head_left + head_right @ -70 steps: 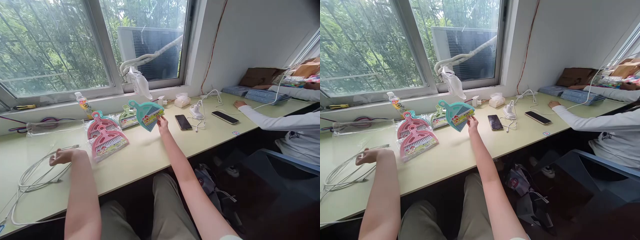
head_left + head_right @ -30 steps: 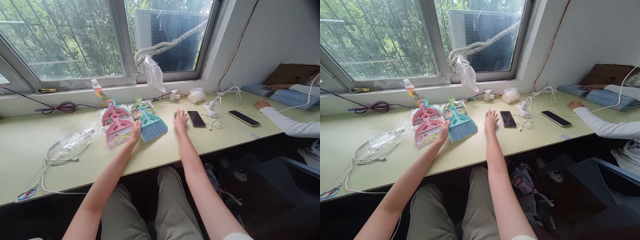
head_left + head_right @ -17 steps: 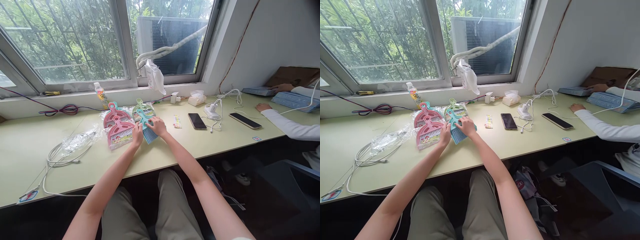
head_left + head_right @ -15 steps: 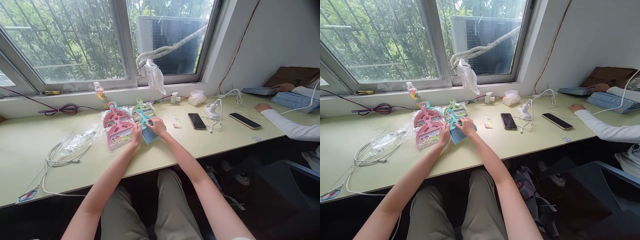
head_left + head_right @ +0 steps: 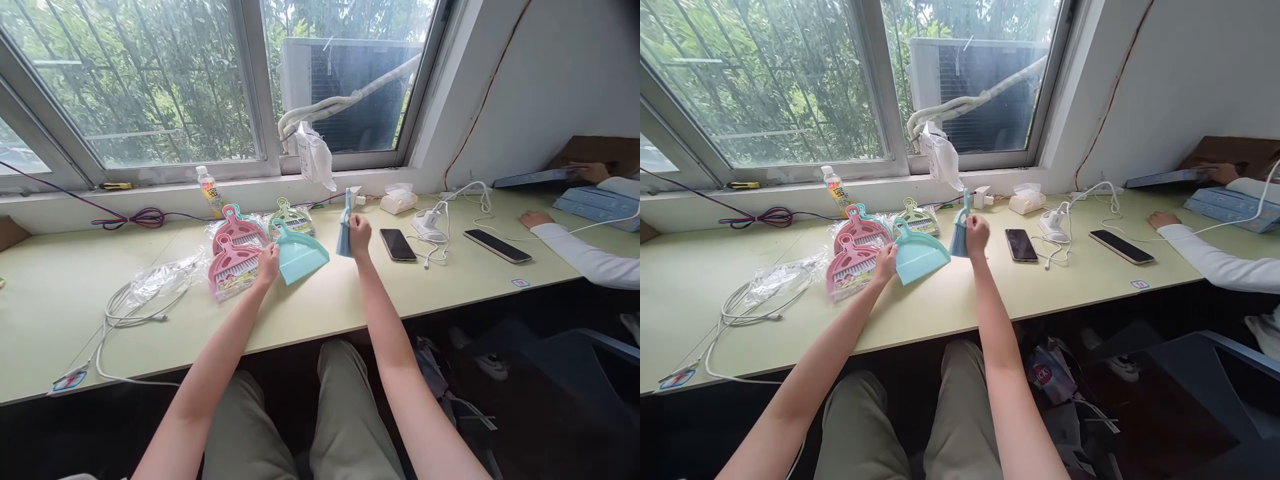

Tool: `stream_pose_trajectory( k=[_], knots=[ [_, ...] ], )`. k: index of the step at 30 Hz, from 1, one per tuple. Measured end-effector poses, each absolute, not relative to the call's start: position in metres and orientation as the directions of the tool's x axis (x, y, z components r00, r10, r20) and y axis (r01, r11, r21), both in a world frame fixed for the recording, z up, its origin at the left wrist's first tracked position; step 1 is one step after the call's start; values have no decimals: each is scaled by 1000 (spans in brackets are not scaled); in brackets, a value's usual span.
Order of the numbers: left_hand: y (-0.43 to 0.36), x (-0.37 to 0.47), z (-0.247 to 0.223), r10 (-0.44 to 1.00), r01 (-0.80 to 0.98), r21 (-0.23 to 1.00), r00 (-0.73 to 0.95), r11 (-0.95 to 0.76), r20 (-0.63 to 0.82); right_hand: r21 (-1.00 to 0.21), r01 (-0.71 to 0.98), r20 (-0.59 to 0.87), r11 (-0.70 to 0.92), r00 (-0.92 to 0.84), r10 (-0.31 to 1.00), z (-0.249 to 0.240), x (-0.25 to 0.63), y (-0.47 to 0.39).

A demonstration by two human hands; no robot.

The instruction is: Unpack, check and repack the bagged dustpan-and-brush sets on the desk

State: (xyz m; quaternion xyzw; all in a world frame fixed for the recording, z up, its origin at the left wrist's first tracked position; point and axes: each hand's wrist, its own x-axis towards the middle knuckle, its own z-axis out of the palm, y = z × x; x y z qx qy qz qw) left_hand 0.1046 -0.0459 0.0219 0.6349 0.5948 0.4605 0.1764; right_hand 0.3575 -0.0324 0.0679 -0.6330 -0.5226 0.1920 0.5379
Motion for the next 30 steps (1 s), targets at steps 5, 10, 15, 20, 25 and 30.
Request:
stream_pose_trajectory(
  k=[5,10,15,20,25,30],
  knots=[
    [-58,113,26,938,801,555,21,-223,347,-488,860,452,-153,398,798,32,386,-26],
    [-67,118,27,954,946,274,93,-174,286,-330,916,341,-227,340,876,6,390,-14],
    [-71,121,31,955,984,87,129,-157,267,-306,925,274,-223,310,910,8,389,-11],
    [-75,123,32,952,991,27,117,-130,282,-314,916,279,-251,342,897,10,385,-11],
    [-76,124,32,952,992,42,98,-115,291,-491,824,207,-283,426,881,19,396,-10],
    [-73,126,30,959,989,84,94,-121,266,-611,784,325,-112,378,867,43,388,-13]
  ],
)
